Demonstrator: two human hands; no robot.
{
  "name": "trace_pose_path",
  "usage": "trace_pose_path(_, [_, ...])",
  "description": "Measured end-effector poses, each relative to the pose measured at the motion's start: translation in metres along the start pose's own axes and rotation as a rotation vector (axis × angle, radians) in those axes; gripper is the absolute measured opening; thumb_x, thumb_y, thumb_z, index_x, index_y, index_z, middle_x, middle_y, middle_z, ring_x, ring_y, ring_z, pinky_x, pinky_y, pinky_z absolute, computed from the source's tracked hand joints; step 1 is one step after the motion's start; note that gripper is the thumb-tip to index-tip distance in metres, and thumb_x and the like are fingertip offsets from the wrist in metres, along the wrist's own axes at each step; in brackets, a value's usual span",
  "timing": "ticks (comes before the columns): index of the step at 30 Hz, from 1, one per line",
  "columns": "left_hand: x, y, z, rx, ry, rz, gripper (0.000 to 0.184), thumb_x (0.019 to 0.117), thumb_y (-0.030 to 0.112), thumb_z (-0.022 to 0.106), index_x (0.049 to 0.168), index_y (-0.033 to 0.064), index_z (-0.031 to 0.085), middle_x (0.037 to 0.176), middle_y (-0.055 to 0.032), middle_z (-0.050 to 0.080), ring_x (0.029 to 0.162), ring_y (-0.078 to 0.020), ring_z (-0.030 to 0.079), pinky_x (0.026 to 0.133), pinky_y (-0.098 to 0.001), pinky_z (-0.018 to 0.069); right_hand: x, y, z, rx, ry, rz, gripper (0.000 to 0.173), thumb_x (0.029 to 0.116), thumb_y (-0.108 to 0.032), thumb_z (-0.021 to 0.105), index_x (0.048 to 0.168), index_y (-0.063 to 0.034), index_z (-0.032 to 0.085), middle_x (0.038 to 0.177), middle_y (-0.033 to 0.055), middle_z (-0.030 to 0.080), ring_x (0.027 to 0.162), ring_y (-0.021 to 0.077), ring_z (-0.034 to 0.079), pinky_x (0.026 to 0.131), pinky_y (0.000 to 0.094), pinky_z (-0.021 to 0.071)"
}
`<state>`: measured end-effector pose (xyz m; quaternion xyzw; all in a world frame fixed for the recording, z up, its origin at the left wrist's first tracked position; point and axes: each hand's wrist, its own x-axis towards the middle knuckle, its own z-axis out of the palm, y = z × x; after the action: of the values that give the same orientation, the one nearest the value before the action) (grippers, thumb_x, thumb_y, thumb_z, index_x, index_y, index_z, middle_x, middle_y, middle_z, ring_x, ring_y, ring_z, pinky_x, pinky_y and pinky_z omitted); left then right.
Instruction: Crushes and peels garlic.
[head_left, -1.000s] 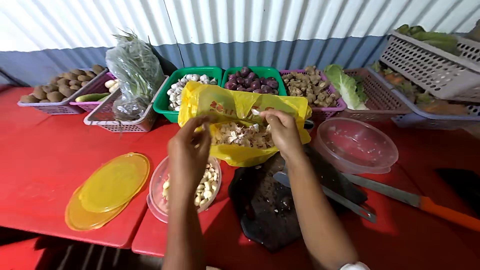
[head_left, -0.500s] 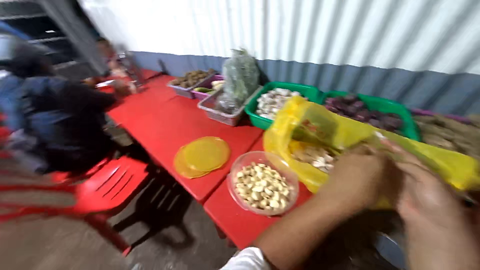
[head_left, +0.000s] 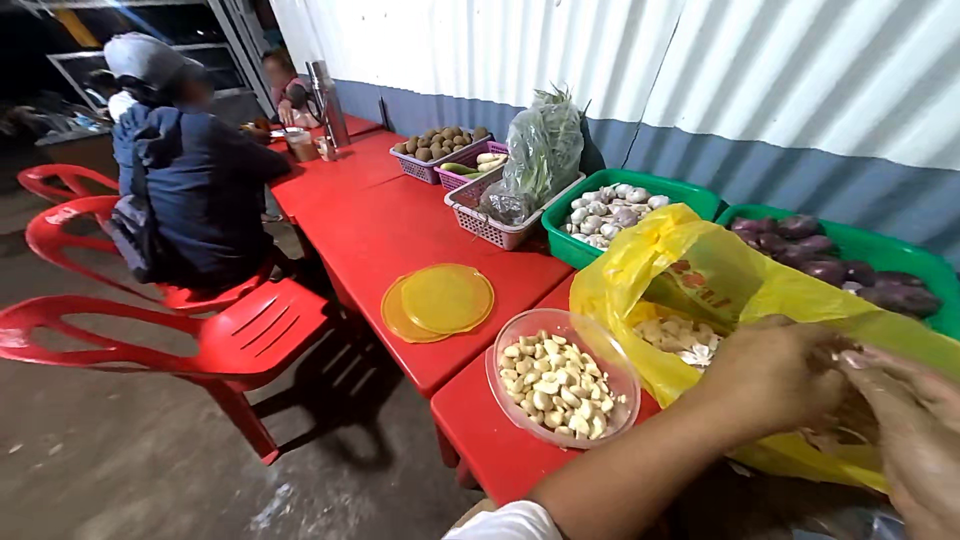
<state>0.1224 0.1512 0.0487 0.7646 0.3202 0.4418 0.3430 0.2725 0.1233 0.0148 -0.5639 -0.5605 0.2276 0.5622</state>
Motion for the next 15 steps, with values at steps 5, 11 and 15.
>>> trace_pose_path(5, [0.000,0.001,0.001,0.037,-0.001,0.118,0.039,0.0916,-0.007,0.066,0.131,-0.0072,0.063,0.122,-0.0244,0.068,0.115,-0.0336,0.066,0.103,-0.0456,0.0505,-0.001,-0.003,-0.011,-0.028,-0.046,0.069,0.028,0.1024,-0.014,0.056,0.119,0.0086,0.059,0.106,-0.0002,0.064,0.094,-0.0065,0.060,0.086,0.0177,0.0533])
trace_pose_path(11, [0.002,0.002,0.003,0.098,-0.053,0.152,0.028,0.0893,-0.004,0.071,0.117,-0.0073,0.070,0.112,-0.0248,0.068,0.107,-0.0334,0.066,0.096,-0.0420,0.0533,-0.001,-0.001,-0.012,-0.113,0.050,0.104,0.029,0.1057,-0.023,0.052,0.100,0.0041,0.061,0.086,-0.0046,0.057,0.078,-0.0066,0.054,0.077,0.0175,0.0495])
trace_pose_path(15, [0.004,-0.003,-0.007,-0.035,-0.087,0.090,0.024,0.0936,-0.001,0.069,0.116,-0.0098,0.070,0.105,-0.0240,0.071,0.099,-0.0302,0.069,0.093,-0.0425,0.0541,0.000,0.002,-0.014,-0.095,0.024,0.116,0.030,0.1066,-0.026,0.051,0.099,0.0006,0.062,0.084,-0.0080,0.059,0.077,-0.0069,0.057,0.076,0.0174,0.0511])
